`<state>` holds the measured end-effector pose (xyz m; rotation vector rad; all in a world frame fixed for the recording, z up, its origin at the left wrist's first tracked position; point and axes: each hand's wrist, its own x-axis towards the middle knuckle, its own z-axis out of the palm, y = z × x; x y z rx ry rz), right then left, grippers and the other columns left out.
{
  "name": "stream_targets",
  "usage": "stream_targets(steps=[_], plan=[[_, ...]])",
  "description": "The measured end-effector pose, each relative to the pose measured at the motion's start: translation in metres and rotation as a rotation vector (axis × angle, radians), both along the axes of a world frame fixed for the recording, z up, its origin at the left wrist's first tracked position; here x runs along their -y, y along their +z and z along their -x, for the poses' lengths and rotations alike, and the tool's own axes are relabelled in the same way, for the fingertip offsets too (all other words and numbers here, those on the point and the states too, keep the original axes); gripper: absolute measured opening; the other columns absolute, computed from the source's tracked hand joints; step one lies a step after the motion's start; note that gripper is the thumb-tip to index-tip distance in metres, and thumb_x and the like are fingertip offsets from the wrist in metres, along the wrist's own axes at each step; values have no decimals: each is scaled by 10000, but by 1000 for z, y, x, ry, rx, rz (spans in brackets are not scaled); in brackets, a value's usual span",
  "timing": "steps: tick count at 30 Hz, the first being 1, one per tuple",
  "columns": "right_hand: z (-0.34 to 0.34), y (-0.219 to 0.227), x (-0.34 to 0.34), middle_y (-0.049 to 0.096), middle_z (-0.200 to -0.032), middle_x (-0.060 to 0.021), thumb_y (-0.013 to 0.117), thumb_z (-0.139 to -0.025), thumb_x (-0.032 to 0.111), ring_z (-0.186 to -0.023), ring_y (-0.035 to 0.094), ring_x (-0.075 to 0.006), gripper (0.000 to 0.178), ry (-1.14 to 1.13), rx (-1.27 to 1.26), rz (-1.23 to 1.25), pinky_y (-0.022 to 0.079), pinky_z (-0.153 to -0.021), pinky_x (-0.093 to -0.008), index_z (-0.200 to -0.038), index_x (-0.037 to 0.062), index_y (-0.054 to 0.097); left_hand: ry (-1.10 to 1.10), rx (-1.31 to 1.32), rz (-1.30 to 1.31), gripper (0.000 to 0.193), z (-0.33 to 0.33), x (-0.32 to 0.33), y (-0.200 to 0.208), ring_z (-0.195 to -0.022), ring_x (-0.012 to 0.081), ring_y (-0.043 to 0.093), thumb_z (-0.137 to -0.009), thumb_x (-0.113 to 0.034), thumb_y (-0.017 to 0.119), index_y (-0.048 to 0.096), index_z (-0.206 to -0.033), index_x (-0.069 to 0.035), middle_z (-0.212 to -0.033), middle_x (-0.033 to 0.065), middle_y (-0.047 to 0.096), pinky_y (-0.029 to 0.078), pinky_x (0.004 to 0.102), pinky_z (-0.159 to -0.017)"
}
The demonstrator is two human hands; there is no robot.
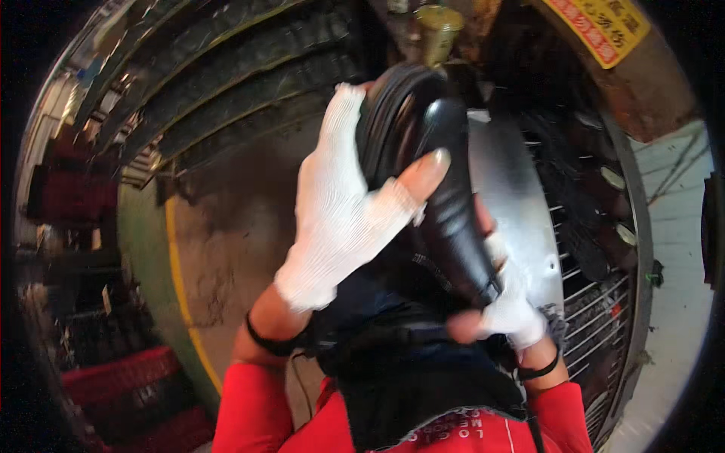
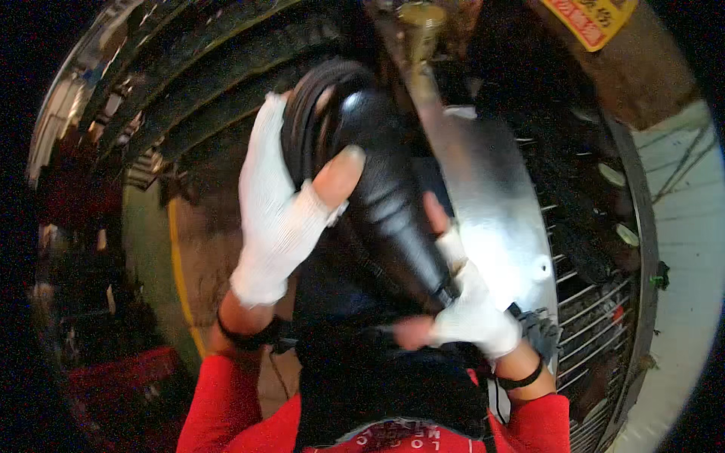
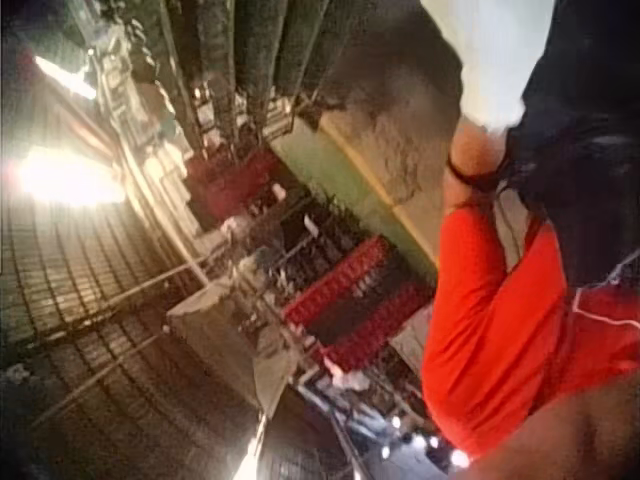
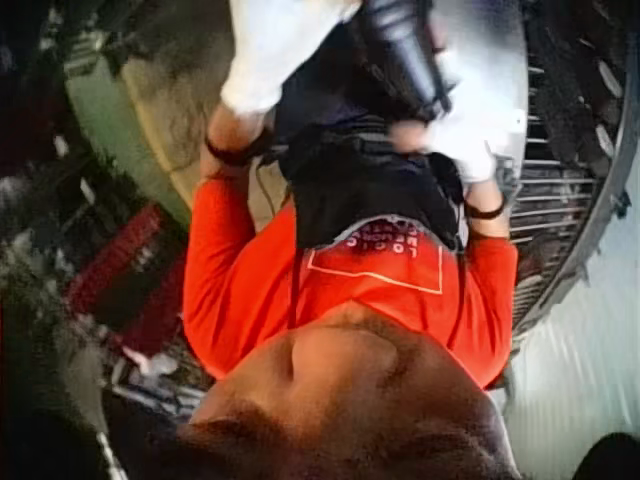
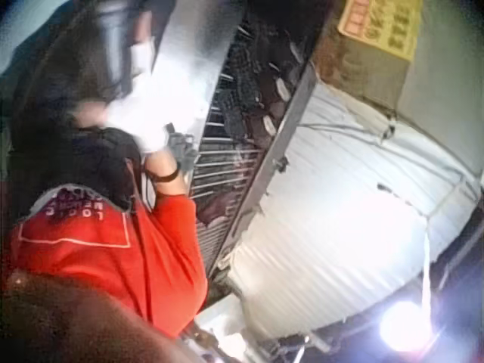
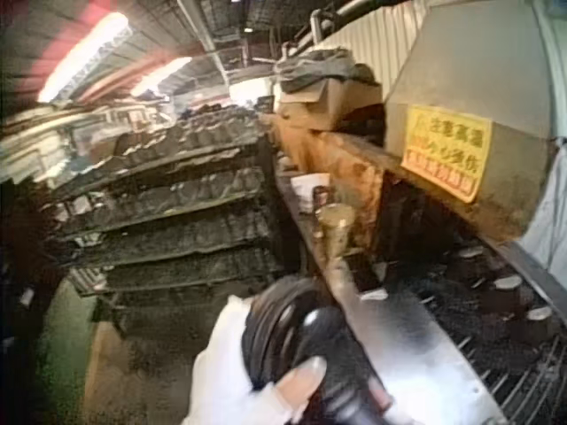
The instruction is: Manually attaching soles to shoe uppers and pressing them together.
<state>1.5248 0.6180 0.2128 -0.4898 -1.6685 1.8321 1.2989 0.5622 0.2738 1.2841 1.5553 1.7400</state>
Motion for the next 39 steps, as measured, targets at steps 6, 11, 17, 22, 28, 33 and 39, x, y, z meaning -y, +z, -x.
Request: stream_targets(steps=[6, 11, 17, 22, 28, 33, 39], plan=[[-15, -11, -3, 594, -1385, -94, 888, -703, 309, -1213, 578, -155, 963, 23, 206, 238, 415, -1067, -303, -1494, -35, 461, 96, -98, 201, 803, -6, 24, -39, -968, 263, 734, -784, -310, 887, 436, -1390, -38, -1079, 180, 723, 562, 361, -867], [-54, -25, -23, 664, -1297, -95, 875, -652, 259, -1182, 611, -193, 821, 4, 388, 311, 458, -1044, -322, -1370, -36, 607, -53, -136, 398, 1289, -36, 48, -64, -1086, 419, 702, -660, -333, 958, 111, -1609, -122, -1219, 259, 674, 565, 434, -922], [-74, -65, -52, 699, -1183, -70, 790, -721, 149, -1033, 645, -173, 611, -22, 402, 284, 505, -961, -300, -1304, 7, 671, -40, -41, 424, 1242, -44, 55, -78, -1220, 298, 640, -679, -191, 955, 152, -1615, -54, -1371, 214, 612, 507, 373, -1022], [-93, -83, -91, 709, -1046, -18, 633, -868, 47, -872, 650, -91, 379, 7, 275, 730, 548, -796, -246, -1242, 5, 668, -5, -85, 410, 1320, -68, 50, -78, -1209, 373, 643, -672, -311, 962, 83, -1626, -62, -1376, 278, 582, 513, 400, -1004], [-63, -31, -68, 702, -1042, -83, 727, -727, 173, -873, 680, -169, 616, -212, 409, 668, 569, -838, -305, -1301, -21, 620, -74, -271, 540, 972, -70, 59, -81, -1155, 439, 654, -872, -260, 799, 197, -1570, 49, -1300, 336, 583, 531, 399, -959], [-45, -36, -38, 710, -1147, -54, 789, -752, 150, -1050, 665, -143, 667, -189, 306, 333, 511, -974, -299, -1376, 3, 605, -72, 70, 403, 864, -67, 60, -72, -1239, 264, 614, -918, -99, 752, 192, -1550, 86, -1377, 233, 575, 474, 342, -1042], [-25, -41, 13, 410, -1564, -183, 886, -717, 492, -1423, 429, -262, 1199, -141, 207, -28, 294, -1188, -382, -1567, -88, 272, -293, -95, 309, 859, 3, 26, -61, -1091, 306, 714, -684, -217, 934, 535, -1415, -6, -1148, 199, 721, 525, 377, -969]])
